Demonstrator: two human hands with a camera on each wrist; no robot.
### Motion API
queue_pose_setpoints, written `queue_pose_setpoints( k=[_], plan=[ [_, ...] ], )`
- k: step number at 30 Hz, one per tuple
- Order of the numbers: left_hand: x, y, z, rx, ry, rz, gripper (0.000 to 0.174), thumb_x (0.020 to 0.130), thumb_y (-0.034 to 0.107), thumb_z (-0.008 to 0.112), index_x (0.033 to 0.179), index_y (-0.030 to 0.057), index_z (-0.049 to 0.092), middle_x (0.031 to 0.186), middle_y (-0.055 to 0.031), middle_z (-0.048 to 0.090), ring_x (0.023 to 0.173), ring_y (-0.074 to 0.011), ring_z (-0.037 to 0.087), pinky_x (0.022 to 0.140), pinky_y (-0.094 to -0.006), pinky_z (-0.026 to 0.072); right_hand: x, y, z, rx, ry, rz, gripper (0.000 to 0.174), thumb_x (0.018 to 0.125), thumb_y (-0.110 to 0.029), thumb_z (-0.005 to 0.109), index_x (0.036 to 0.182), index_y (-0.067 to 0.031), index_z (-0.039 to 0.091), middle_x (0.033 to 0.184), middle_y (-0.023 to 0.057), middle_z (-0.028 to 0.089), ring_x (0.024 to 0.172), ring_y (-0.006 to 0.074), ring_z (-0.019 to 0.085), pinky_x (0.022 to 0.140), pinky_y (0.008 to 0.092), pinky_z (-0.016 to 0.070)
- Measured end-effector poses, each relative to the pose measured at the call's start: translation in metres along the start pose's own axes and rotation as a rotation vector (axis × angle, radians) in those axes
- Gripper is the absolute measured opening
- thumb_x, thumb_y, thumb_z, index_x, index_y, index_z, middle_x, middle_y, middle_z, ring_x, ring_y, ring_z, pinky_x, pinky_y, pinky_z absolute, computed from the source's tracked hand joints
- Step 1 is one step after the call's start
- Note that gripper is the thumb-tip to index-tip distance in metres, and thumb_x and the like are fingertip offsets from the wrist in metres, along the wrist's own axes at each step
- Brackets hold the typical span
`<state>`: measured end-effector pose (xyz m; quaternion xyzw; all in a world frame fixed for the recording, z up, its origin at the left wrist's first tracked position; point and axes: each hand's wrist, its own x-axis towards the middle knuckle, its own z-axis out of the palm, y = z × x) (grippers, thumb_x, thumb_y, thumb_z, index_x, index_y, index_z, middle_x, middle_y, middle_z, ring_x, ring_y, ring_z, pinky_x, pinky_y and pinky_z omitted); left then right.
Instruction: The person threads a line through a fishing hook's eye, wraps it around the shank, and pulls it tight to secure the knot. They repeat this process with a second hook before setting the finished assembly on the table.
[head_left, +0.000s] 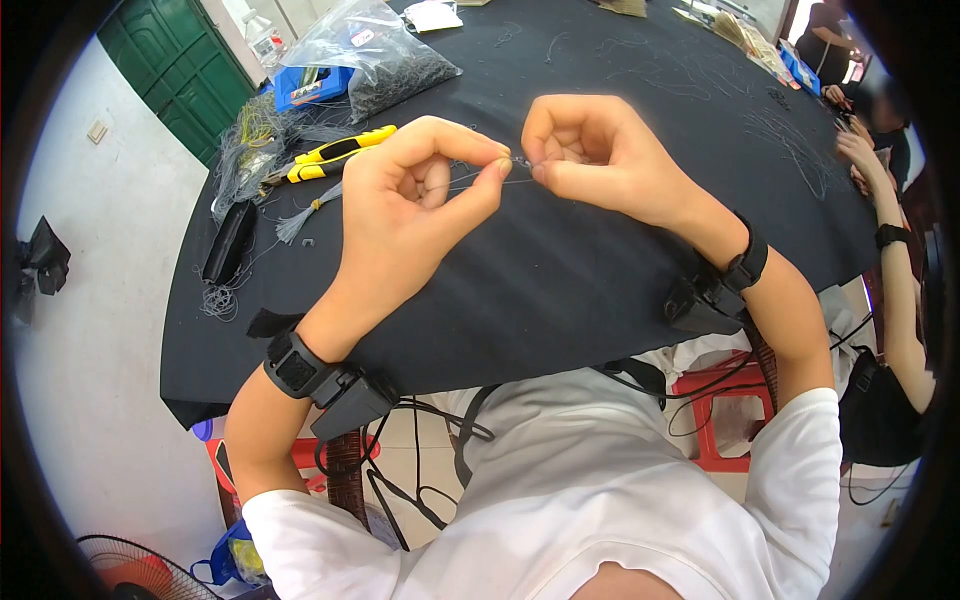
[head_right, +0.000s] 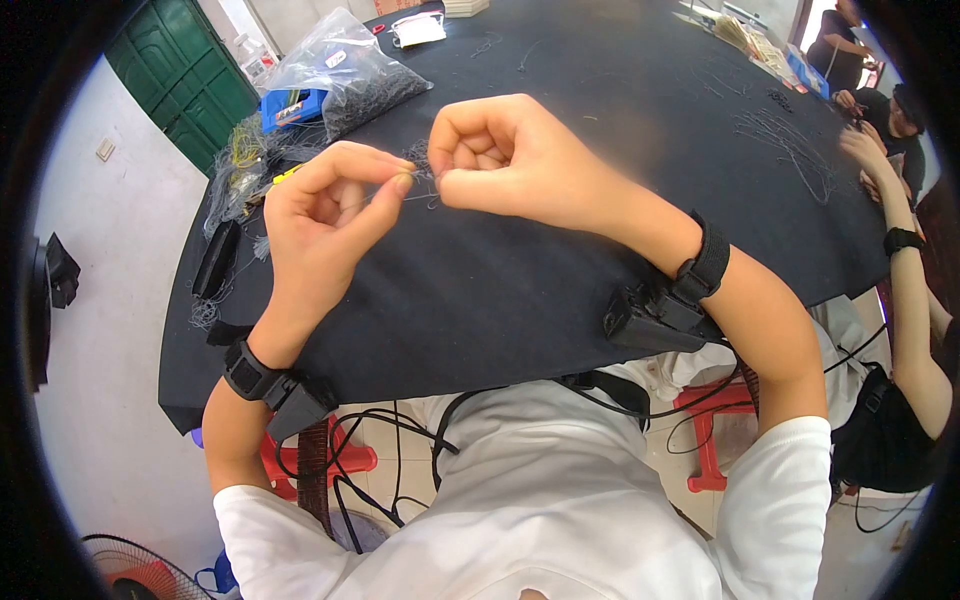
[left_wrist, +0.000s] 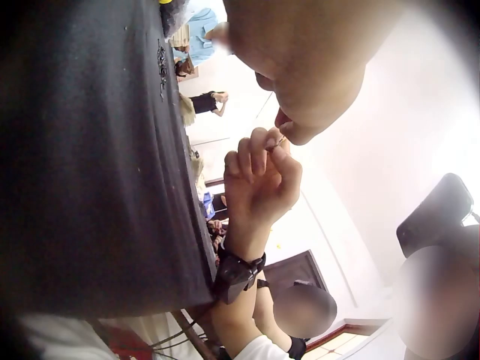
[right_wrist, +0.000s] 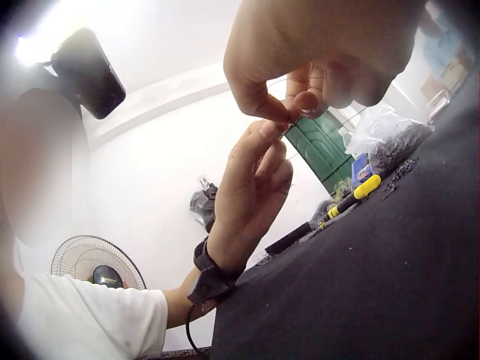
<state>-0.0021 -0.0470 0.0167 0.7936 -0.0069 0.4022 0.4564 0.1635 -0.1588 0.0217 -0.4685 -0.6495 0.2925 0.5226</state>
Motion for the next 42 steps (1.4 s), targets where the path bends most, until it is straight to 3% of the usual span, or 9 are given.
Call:
queue_pose_setpoints(
  k=[4,7,9,12,21,33,42],
  plan=[
    [-0.001,0.001,0.0,-0.016,-0.009,-0.018,0.009,0.074,-0.003,0.065,0.082,-0.0001,0.064,0.075,0.005,0.059,0.05,0.0043,0.026,0.044,-0.014,0.0184,0.0,0.0,0.0,-0.024,0.012,0.002,0.005,0.078,-0.007,0.057,0.078,-0.0028,0.054,0.06,-0.0077,0.045,0.053,-0.0015,0.036,0.048,0.0172,0.0265],
    [-0.001,0.004,-0.003,0.01,-0.063,-0.039,0.011,0.077,-0.005,0.063,0.087,-0.0017,0.064,0.079,0.0025,0.059,0.053,0.0033,0.03,0.049,-0.0135,0.024,-0.001,-0.004,-0.003,-0.065,0.0,0.029,0.006,0.079,-0.008,0.056,0.079,-0.0034,0.052,0.062,-0.0065,0.045,0.055,-0.0002,0.038,0.051,0.0176,0.0289],
    [0.0,0.001,-0.002,-0.006,-0.022,-0.028,0.009,0.075,-0.003,0.065,0.084,-0.0005,0.065,0.074,0.0048,0.058,0.051,0.0037,0.028,0.046,-0.0142,0.0203,-0.002,-0.004,-0.003,-0.073,0.005,0.02,0.006,0.079,-0.008,0.056,0.079,-0.0032,0.052,0.06,-0.0067,0.044,0.054,-0.0003,0.037,0.051,0.0177,0.0281],
    [0.0,-0.001,-0.001,-0.013,0.021,-0.032,0.008,0.074,-0.001,0.066,0.081,0.0002,0.065,0.07,0.0067,0.056,0.049,0.0038,0.026,0.044,-0.0148,0.0182,-0.001,-0.002,0.0,-0.083,0.073,-0.089,0.004,0.077,-0.006,0.057,0.077,-0.0022,0.055,0.054,-0.009,0.038,0.05,-0.0014,0.03,0.048,0.0187,0.024],
    [0.001,-0.002,-0.002,0.014,0.047,-0.044,0.006,0.074,0.001,0.066,0.08,0.0004,0.065,0.063,0.009,0.05,0.048,0.0037,0.025,0.044,-0.0156,0.0168,-0.006,-0.017,0.004,-0.182,0.075,-0.103,0.006,0.076,-0.006,0.06,0.076,-0.004,0.055,0.053,-0.0101,0.025,0.05,0.0003,0.022,0.048,0.021,0.0187],
    [0.0,0.0,-0.002,0.014,0.051,-0.049,0.006,0.074,0.001,0.067,0.08,0.0009,0.065,0.057,0.0107,0.042,0.047,0.0036,0.025,0.044,-0.0159,0.0161,-0.007,-0.019,0.009,-0.268,0.124,-0.097,0.007,0.079,-0.009,0.061,0.079,-0.0052,0.054,0.049,-0.0087,0.023,0.047,0.0007,0.021,0.046,0.0228,0.0167],
    [0.0,0.0,-0.002,0.016,0.066,-0.056,0.007,0.074,0.001,0.067,0.081,0.0008,0.065,0.059,0.01,0.045,0.047,0.0035,0.025,0.044,-0.0163,0.0161,-0.006,-0.015,0.008,-0.372,0.096,-0.234,0.005,0.076,-0.007,0.06,0.078,-0.0058,0.056,0.05,-0.0054,0.021,0.047,0.0037,0.02,0.046,0.0243,0.0175]
  ],
)
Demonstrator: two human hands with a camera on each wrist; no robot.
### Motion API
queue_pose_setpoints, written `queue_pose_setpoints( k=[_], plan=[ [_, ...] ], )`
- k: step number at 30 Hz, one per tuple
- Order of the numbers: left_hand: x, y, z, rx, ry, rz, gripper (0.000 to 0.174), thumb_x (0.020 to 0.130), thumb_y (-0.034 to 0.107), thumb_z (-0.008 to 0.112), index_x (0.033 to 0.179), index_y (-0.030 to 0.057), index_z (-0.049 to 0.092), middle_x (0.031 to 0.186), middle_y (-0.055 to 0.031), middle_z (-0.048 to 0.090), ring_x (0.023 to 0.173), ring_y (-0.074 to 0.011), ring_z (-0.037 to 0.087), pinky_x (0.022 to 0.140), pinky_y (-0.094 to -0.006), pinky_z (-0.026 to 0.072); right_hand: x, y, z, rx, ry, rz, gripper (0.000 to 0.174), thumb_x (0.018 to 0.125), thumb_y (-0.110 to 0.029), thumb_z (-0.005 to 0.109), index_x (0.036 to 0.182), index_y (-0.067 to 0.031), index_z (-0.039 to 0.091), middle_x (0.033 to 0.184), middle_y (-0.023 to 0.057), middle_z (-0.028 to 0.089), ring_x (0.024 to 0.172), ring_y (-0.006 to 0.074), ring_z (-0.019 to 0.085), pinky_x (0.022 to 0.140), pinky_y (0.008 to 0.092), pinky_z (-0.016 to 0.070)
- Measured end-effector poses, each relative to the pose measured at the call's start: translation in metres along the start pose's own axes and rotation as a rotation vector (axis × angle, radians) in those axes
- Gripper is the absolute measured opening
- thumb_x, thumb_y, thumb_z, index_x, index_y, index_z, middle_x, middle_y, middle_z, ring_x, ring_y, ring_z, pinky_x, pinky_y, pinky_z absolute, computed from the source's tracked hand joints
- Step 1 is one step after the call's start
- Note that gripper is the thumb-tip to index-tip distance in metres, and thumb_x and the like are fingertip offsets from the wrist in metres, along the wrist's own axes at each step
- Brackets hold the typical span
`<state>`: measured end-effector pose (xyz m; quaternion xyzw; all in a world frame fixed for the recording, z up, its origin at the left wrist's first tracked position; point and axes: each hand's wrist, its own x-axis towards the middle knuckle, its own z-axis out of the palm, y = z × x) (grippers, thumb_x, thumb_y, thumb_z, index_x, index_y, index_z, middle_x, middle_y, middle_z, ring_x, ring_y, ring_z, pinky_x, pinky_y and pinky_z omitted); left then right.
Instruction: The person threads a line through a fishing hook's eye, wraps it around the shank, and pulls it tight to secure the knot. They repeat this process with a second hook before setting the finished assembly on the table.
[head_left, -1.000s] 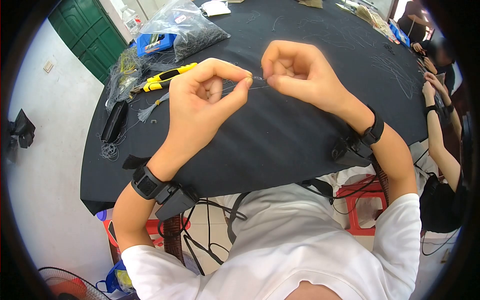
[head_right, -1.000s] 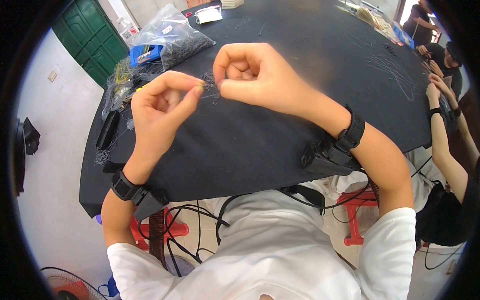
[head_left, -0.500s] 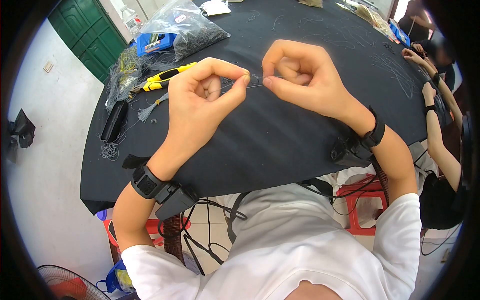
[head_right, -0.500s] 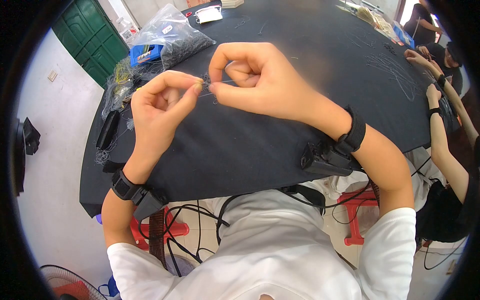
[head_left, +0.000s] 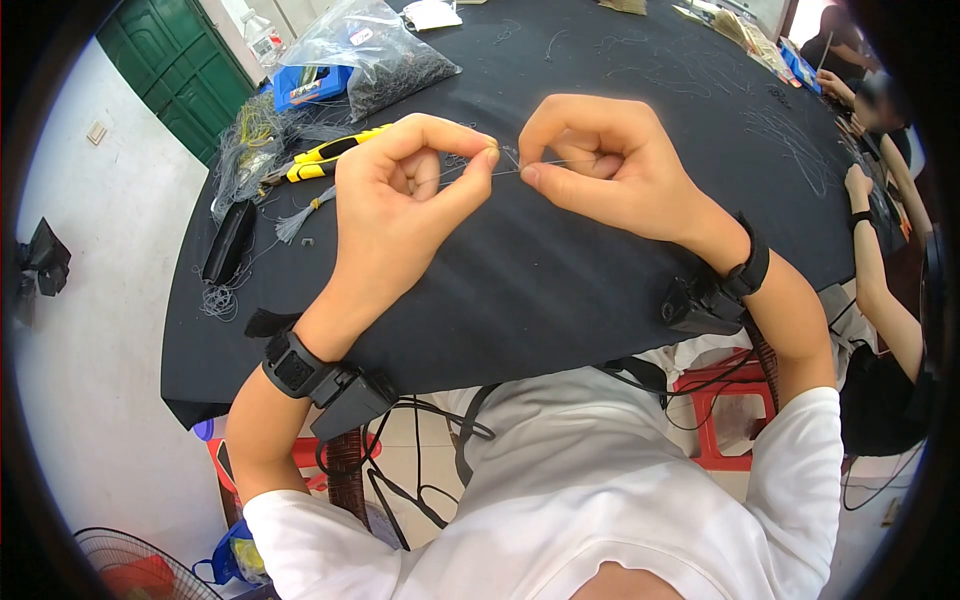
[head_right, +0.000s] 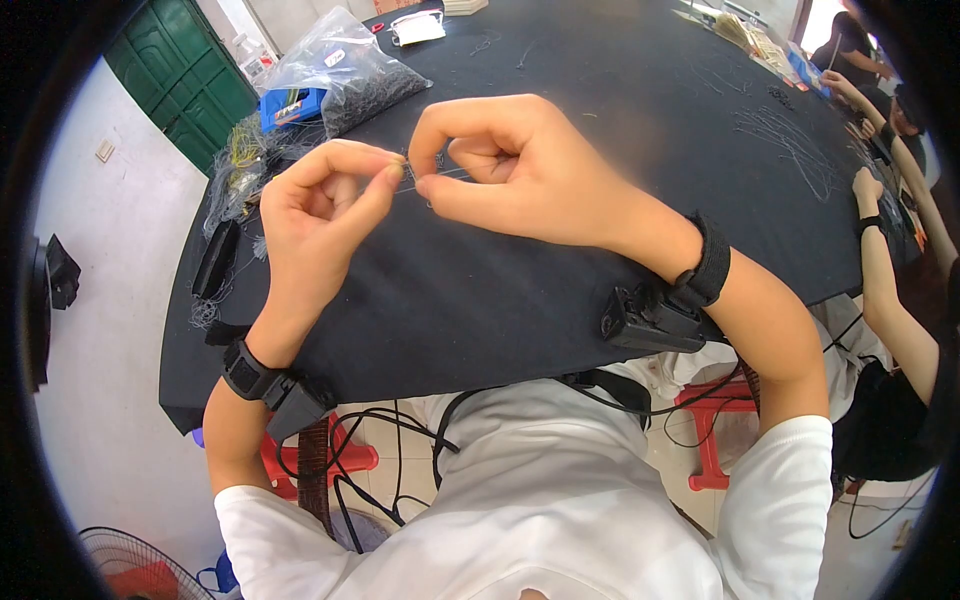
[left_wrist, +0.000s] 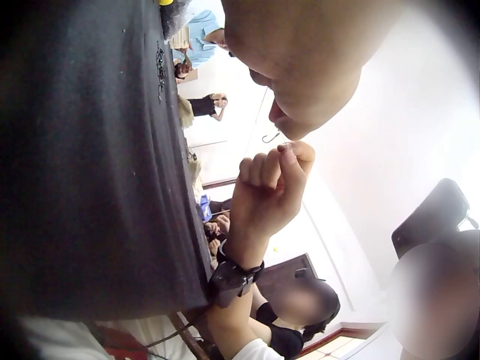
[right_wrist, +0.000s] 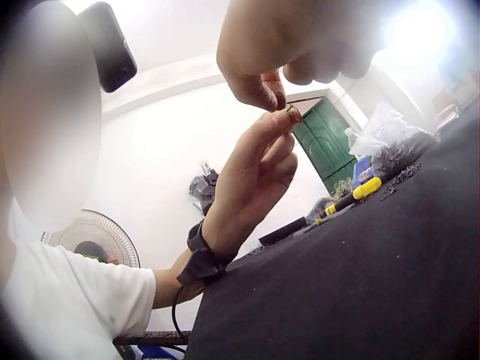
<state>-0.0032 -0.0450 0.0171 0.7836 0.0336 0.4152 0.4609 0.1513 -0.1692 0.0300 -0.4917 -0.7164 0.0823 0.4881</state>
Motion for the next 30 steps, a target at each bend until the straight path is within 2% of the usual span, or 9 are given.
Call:
queue_pose_setpoints(
  k=[12,15,18,24,28,30],
  plan=[
    [-0.001,0.003,0.0,0.031,-0.011,0.012,0.007,0.073,0.001,0.067,0.08,0.0014,0.065,0.061,0.0092,0.049,0.047,0.0036,0.026,0.043,-0.0159,0.0167,0.0,-0.002,0.0,-0.045,0.015,-0.046,0.005,0.075,-0.006,0.06,0.079,-0.0062,0.058,0.05,-0.0039,0.021,0.047,0.0046,0.021,0.046,0.0244,0.0187],
    [-0.001,0.004,0.001,0.041,-0.054,0.016,0.008,0.072,0.0,0.067,0.08,0.0018,0.064,0.063,0.0089,0.05,0.048,0.0032,0.026,0.043,-0.0164,0.017,-0.001,-0.008,-0.002,-0.211,0.011,-0.092,0.005,0.076,-0.008,0.06,0.08,-0.0072,0.058,0.05,-0.0026,0.023,0.046,0.0055,0.022,0.046,0.0246,0.0199],
    [-0.003,0.003,0.0,0.084,-0.118,0.05,0.009,0.071,-0.001,0.067,0.079,0.0023,0.064,0.065,0.008,0.051,0.048,0.0023,0.025,0.043,-0.0171,0.0173,0.0,-0.007,-0.002,-0.253,0.041,-0.1,0.005,0.077,-0.009,0.06,0.082,-0.0081,0.058,0.05,-0.0016,0.024,0.046,0.0062,0.024,0.045,0.0249,0.021],
    [-0.003,0.004,-0.002,0.101,-0.205,0.113,0.011,0.07,-0.003,0.067,0.08,0.002,0.063,0.075,0.004,0.058,0.047,0.0004,0.024,0.043,-0.018,0.0181,0.001,0.004,0.0,-0.097,0.075,-0.066,0.006,0.082,-0.012,0.06,0.082,-0.0057,0.058,0.049,-0.0044,0.026,0.047,0.0047,0.022,0.046,0.0246,0.0191],
    [-0.002,0.002,-0.005,0.099,-0.239,0.183,0.016,0.071,-0.008,0.065,0.084,0.0017,0.065,0.088,-0.0007,0.062,0.05,0.0025,0.027,0.045,-0.0152,0.0188,0.003,0.006,-0.003,0.074,0.03,0.086,0.009,0.083,-0.012,0.061,0.081,-0.0038,0.058,0.051,-0.0084,0.029,0.047,0.0015,0.023,0.045,0.0229,0.0181],
    [-0.002,0.003,-0.006,0.11,-0.233,0.187,0.016,0.071,-0.008,0.065,0.084,0.0015,0.065,0.089,-0.0018,0.062,0.05,0.0024,0.027,0.045,-0.0151,0.0194,0.004,0.006,-0.003,0.154,0.004,0.173,0.01,0.084,-0.012,0.061,0.081,-0.0032,0.059,0.051,-0.0098,0.031,0.047,0.0001,0.024,0.045,0.022,0.0181]
  ],
)
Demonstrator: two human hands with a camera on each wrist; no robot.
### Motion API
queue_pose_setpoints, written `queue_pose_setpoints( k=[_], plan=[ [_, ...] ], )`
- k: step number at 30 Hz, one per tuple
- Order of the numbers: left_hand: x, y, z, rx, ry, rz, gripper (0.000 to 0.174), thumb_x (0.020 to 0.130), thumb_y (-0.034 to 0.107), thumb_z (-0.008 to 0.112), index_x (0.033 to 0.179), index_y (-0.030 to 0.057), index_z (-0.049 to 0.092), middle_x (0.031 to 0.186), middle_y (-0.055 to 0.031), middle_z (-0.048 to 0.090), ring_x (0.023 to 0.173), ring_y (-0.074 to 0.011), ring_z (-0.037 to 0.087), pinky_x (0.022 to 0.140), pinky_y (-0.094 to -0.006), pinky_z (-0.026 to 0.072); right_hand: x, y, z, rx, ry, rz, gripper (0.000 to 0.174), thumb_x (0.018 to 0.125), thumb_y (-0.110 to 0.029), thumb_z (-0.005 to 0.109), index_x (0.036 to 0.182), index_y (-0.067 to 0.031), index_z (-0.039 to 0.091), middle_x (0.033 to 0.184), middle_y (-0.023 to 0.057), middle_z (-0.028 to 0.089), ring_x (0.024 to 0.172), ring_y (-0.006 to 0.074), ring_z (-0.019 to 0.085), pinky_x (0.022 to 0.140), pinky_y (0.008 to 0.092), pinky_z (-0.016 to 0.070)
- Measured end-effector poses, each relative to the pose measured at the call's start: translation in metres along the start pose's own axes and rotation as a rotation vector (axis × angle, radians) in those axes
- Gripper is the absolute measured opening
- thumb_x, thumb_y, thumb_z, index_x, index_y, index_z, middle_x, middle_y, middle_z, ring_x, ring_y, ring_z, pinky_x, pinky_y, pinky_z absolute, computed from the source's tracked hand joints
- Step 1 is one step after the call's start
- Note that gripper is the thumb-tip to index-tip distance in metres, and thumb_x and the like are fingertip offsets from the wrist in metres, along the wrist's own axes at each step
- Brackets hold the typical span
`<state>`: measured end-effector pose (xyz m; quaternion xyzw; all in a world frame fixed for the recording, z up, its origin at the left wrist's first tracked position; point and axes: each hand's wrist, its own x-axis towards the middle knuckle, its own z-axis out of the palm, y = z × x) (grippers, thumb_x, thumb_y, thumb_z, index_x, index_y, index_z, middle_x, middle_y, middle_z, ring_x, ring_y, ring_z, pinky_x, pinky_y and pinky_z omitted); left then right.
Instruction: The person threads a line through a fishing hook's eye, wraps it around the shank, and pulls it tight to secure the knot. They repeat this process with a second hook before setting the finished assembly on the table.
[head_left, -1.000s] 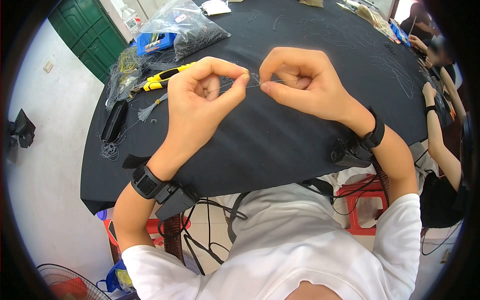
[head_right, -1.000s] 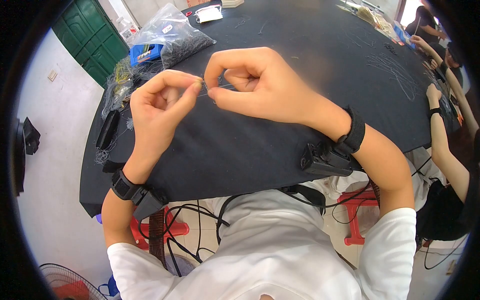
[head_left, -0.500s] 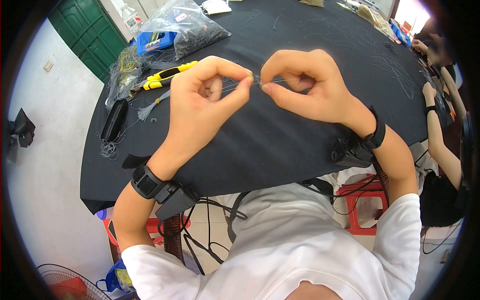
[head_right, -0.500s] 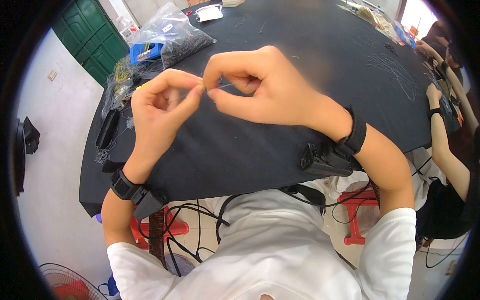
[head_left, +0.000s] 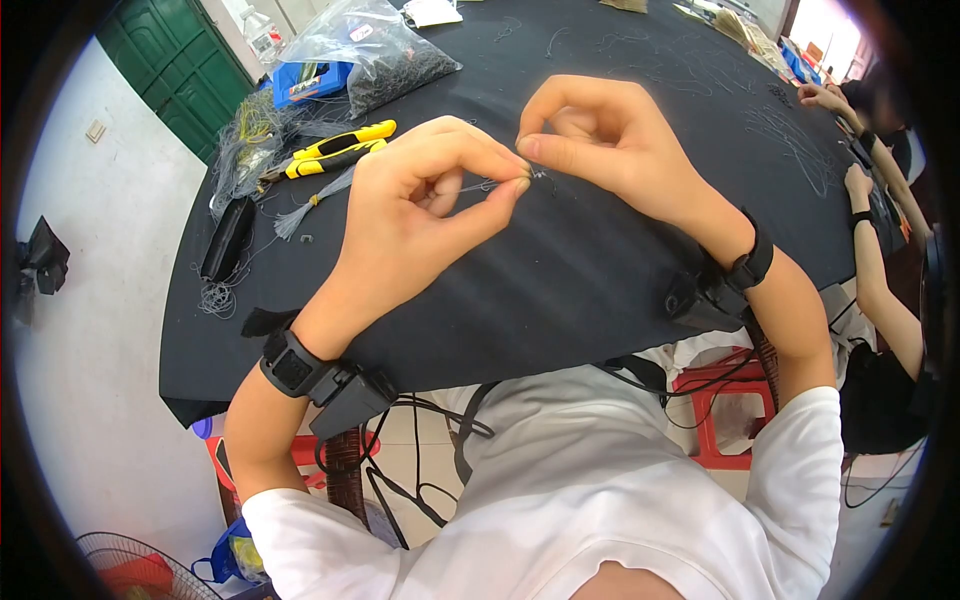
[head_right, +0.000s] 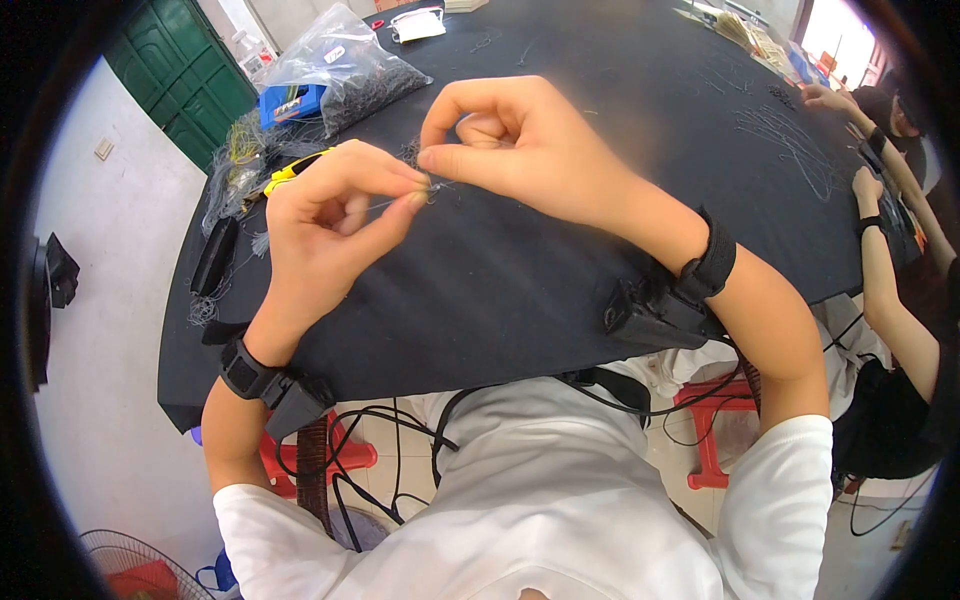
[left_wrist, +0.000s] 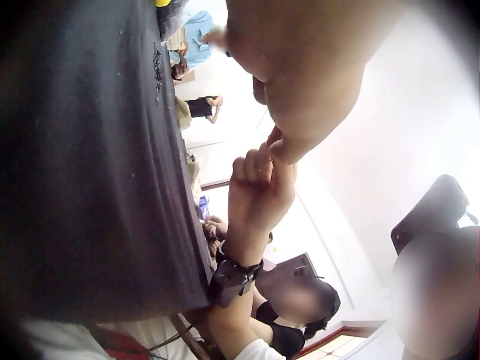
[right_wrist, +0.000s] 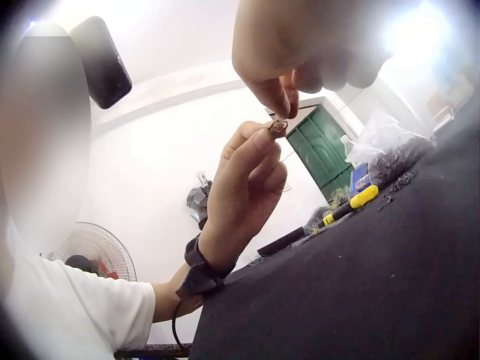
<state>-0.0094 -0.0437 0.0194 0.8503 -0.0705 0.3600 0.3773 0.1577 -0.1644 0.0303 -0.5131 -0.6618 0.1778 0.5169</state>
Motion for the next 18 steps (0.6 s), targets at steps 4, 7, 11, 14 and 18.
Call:
queue_pose_setpoints(
  k=[4,7,11,14,18],
  plan=[
    [0.0,0.0,-0.001,0.013,0.009,0.002,0.016,0.071,-0.008,0.065,0.084,0.0012,0.065,0.091,-0.0028,0.063,0.05,0.0023,0.028,0.045,-0.0148,0.0204,0.001,0.005,-0.001,0.09,-0.031,0.06,0.011,0.084,-0.013,0.061,0.083,-0.0025,0.059,0.052,-0.01,0.036,0.047,-0.0013,0.028,0.044,0.0207,0.0194],
    [0.0,0.0,0.0,0.013,0.024,0.001,0.015,0.071,-0.008,0.064,0.083,0.0012,0.065,0.091,-0.0029,0.063,0.049,0.0024,0.028,0.045,-0.0148,0.0204,0.002,0.005,-0.001,0.093,-0.002,0.024,0.011,0.084,-0.014,0.062,0.084,-0.0026,0.059,0.054,-0.0094,0.04,0.049,-0.0015,0.032,0.045,0.0195,0.0226],
    [0.001,0.001,-0.001,0.007,0.02,-0.005,0.015,0.072,-0.008,0.064,0.083,0.001,0.065,0.091,-0.0027,0.063,0.049,0.0023,0.028,0.045,-0.0146,0.0205,0.003,0.01,0.005,0.087,0.072,-0.082,0.012,0.085,-0.015,0.061,0.087,-0.0032,0.058,0.061,-0.0071,0.048,0.055,-0.0006,0.04,0.05,0.0175,0.0295],
    [0.001,0.0,0.0,-0.008,0.043,-0.009,0.012,0.072,-0.006,0.064,0.082,0.0013,0.064,0.088,-0.0008,0.063,0.049,0.0021,0.027,0.044,-0.0153,0.0199,0.001,0.003,0.007,0.081,0.068,-0.057,0.012,0.087,-0.014,0.058,0.09,-0.0036,0.055,0.065,-0.0037,0.054,0.06,0.0009,0.047,0.053,0.0168,0.0339],
    [0.001,0.0,0.0,-0.005,0.041,-0.027,0.012,0.073,-0.005,0.064,0.083,0.0011,0.064,0.088,-0.0002,0.063,0.049,0.0023,0.026,0.045,-0.0154,0.0195,-0.001,-0.006,0.007,0.047,0.018,-0.019,0.011,0.089,-0.013,0.054,0.091,-0.0034,0.051,0.067,0.0002,0.058,0.063,0.0028,0.052,0.056,0.0174,0.0379]
  ],
)
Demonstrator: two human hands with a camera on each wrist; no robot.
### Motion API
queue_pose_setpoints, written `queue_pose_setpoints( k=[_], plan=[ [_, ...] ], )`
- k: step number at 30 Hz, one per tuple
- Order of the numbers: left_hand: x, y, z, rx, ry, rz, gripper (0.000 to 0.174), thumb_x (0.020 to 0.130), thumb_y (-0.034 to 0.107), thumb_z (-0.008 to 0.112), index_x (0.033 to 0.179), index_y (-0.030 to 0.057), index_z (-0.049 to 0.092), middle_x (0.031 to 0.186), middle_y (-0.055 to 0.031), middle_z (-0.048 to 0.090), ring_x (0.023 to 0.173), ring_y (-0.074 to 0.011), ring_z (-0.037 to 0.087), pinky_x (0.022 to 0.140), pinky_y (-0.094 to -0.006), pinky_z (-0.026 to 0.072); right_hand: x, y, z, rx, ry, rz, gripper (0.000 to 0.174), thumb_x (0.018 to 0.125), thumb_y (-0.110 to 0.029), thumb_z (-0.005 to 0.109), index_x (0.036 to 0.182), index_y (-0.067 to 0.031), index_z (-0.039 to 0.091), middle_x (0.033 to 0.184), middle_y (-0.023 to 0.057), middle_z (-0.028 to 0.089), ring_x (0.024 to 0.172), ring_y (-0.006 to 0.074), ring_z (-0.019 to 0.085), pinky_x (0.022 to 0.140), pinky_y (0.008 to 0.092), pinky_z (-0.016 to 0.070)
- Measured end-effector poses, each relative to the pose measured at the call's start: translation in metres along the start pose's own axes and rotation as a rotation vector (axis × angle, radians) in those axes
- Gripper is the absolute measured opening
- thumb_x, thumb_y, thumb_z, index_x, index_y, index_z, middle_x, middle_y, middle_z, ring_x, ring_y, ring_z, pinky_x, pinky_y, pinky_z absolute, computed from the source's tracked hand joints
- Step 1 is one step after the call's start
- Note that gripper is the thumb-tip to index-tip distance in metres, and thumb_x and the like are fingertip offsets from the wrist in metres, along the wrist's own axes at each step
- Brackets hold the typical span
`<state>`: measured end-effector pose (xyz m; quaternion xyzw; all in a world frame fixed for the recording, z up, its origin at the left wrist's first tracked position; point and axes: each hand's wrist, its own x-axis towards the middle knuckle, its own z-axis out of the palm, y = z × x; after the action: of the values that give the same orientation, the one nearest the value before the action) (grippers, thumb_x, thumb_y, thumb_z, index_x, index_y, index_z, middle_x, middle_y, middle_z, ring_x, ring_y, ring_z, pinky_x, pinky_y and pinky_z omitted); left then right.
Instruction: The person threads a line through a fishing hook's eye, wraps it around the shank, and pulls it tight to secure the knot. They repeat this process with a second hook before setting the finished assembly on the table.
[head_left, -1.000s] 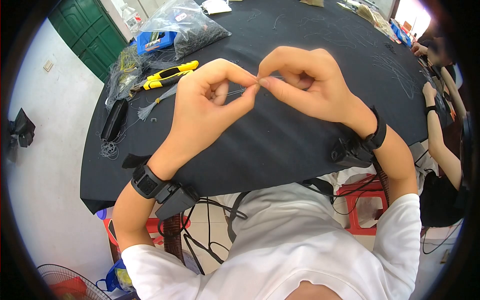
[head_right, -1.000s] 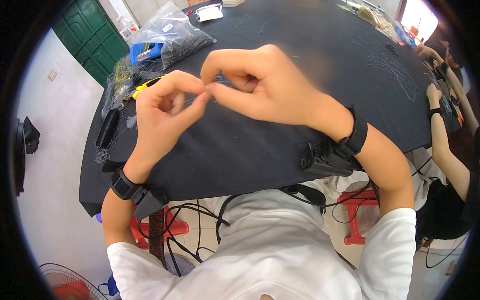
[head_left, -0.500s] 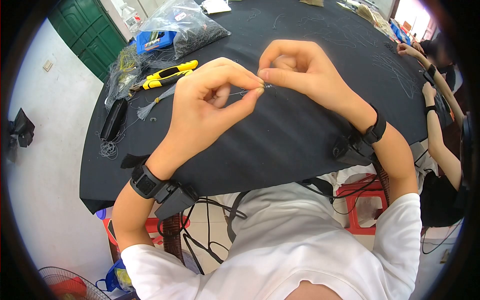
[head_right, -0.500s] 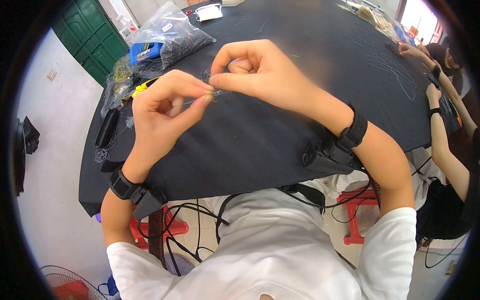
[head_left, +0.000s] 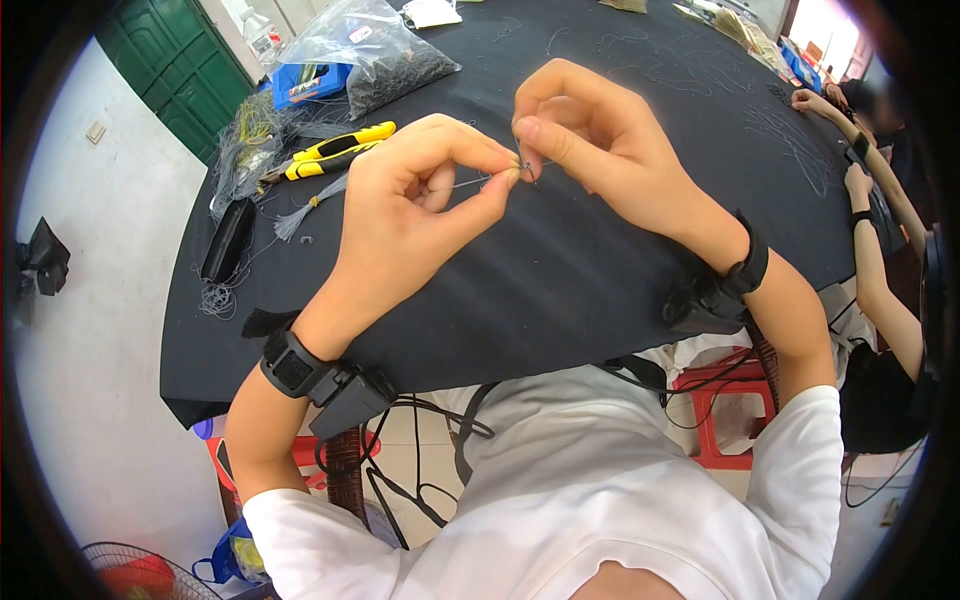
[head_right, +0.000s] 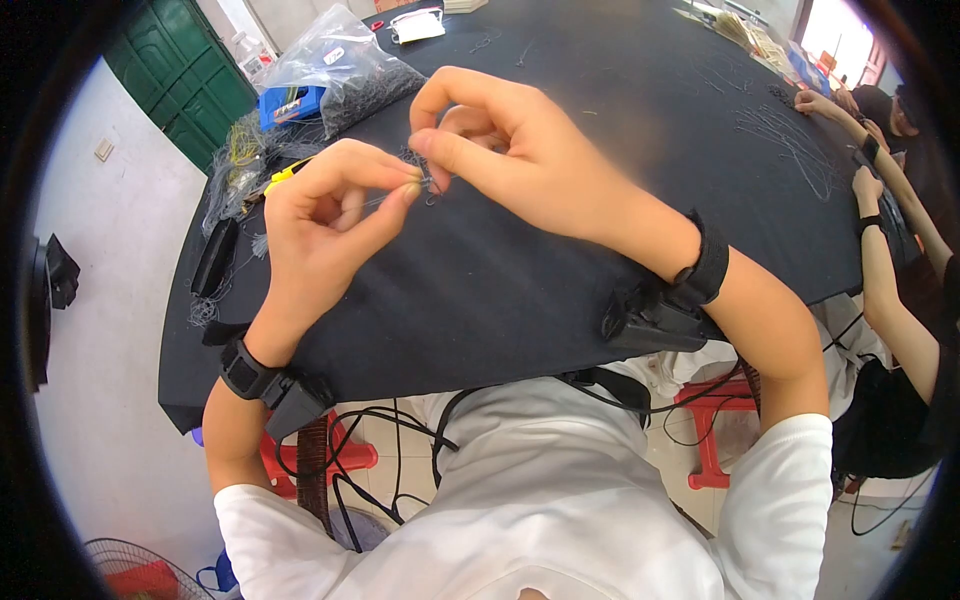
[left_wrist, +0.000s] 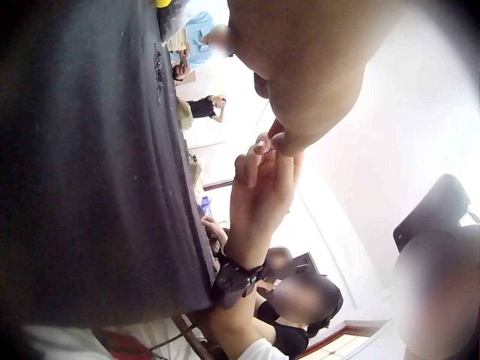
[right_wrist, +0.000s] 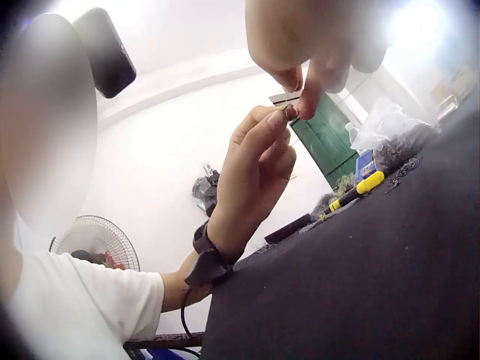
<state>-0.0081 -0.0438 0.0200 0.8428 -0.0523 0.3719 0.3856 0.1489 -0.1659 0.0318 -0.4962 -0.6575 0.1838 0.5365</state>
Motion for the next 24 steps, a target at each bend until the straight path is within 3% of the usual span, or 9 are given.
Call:
queue_pose_setpoints(
  k=[3,9,13,24],
  plan=[
    [0.0,0.001,0.0,0.007,-0.014,-0.012,0.014,0.073,-0.006,0.063,0.085,0.0006,0.064,0.09,-0.0013,0.063,0.049,0.0026,0.026,0.046,-0.0147,0.0198,0.001,0.011,0.007,0.054,0.022,-0.089,0.011,0.09,-0.013,0.053,0.092,-0.0028,0.05,0.066,0.0009,0.057,0.063,0.003,0.052,0.057,0.018,0.0395],
    [0.0,0.001,0.001,0.044,0.008,-0.01,0.014,0.073,-0.006,0.063,0.085,0.001,0.064,0.089,-0.0003,0.063,0.049,0.0033,0.026,0.044,-0.0148,0.0185,0.001,0.014,0.012,0.077,0.07,-0.06,0.012,0.089,-0.014,0.054,0.092,-0.0029,0.051,0.064,0.0001,0.055,0.061,0.0029,0.051,0.056,0.0182,0.039],
    [0.001,0.003,0.004,0.043,0.069,-0.037,0.009,0.07,-0.002,0.066,0.077,0.0019,0.063,0.076,0.0043,0.058,0.047,0.0005,0.025,0.042,-0.0175,0.0185,0.001,0.014,0.013,0.031,0.092,-0.072,0.012,0.089,-0.014,0.055,0.092,-0.0034,0.051,0.062,-0.0008,0.053,0.058,0.002,0.047,0.052,0.0182,0.0345],
    [0.001,0.003,0.005,0.091,0.103,-0.052,0.01,0.069,-0.001,0.067,0.077,0.0025,0.063,0.068,0.0051,0.053,0.047,-0.0002,0.025,0.043,-0.0183,0.0188,0.0,0.012,0.014,-0.038,0.117,-0.094,0.008,0.087,-0.011,0.055,0.089,-0.0042,0.051,0.055,-0.0047,0.037,0.049,0.002,0.029,0.045,0.0218,0.0231]
  ],
)
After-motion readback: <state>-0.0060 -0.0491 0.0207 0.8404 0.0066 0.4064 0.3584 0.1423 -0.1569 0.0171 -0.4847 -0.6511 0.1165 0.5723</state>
